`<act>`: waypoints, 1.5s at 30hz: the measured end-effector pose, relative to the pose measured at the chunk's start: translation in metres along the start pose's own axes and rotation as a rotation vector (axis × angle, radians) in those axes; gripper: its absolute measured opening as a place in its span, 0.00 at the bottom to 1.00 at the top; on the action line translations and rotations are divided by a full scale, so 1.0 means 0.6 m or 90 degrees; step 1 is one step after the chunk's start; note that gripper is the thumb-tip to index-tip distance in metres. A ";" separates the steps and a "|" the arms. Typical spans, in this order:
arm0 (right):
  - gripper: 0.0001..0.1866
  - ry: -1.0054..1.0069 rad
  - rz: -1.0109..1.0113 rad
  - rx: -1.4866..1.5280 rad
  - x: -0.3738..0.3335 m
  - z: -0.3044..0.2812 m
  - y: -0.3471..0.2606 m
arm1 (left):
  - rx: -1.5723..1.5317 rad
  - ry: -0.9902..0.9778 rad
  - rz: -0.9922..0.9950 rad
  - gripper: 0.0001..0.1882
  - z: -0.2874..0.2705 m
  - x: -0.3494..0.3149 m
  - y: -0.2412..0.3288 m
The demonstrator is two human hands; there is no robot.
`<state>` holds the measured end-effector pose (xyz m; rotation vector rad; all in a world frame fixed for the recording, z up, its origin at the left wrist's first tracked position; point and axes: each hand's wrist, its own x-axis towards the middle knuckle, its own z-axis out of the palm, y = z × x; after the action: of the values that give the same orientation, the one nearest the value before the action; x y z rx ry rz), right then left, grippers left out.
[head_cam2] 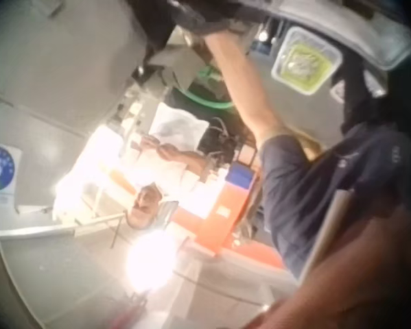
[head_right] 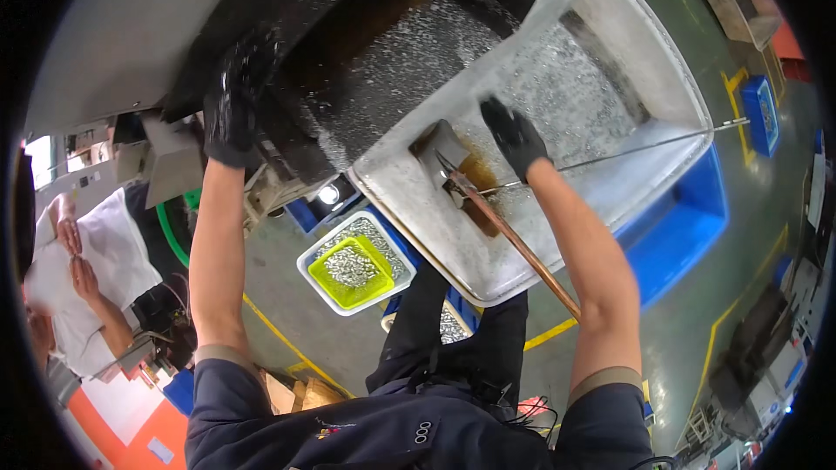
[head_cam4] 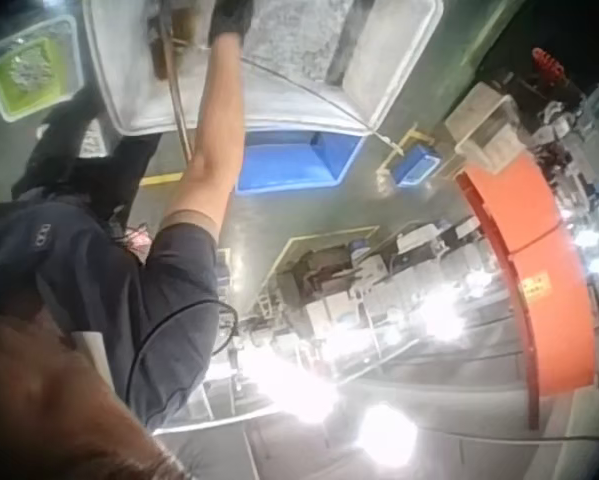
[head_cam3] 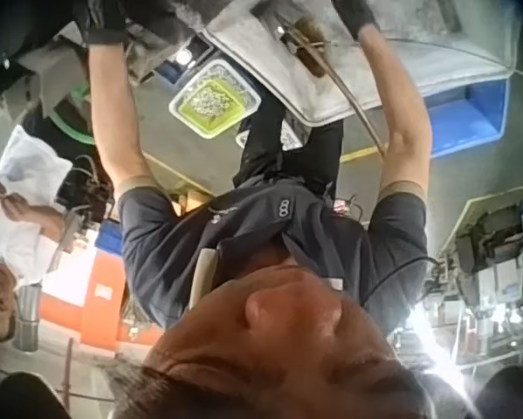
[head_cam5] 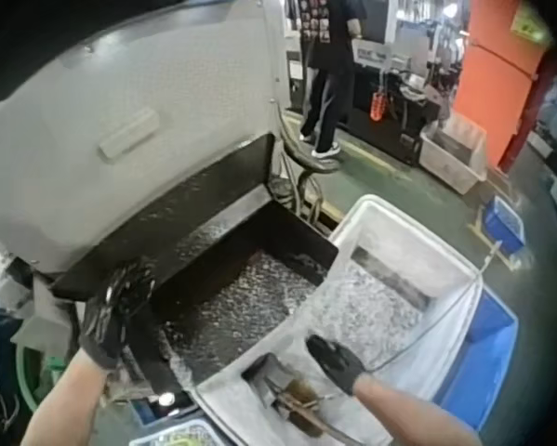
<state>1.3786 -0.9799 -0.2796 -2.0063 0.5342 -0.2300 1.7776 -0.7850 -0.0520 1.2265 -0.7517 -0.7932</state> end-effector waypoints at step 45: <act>0.14 0.007 0.716 -0.072 -0.765 -0.390 -0.301 | -0.523 -0.167 -0.737 0.16 0.913 -0.492 -0.211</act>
<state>0.9327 -0.8811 0.0200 -1.5228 1.5893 0.4866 1.1464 -0.8325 -0.0995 0.7023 0.2163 -1.9870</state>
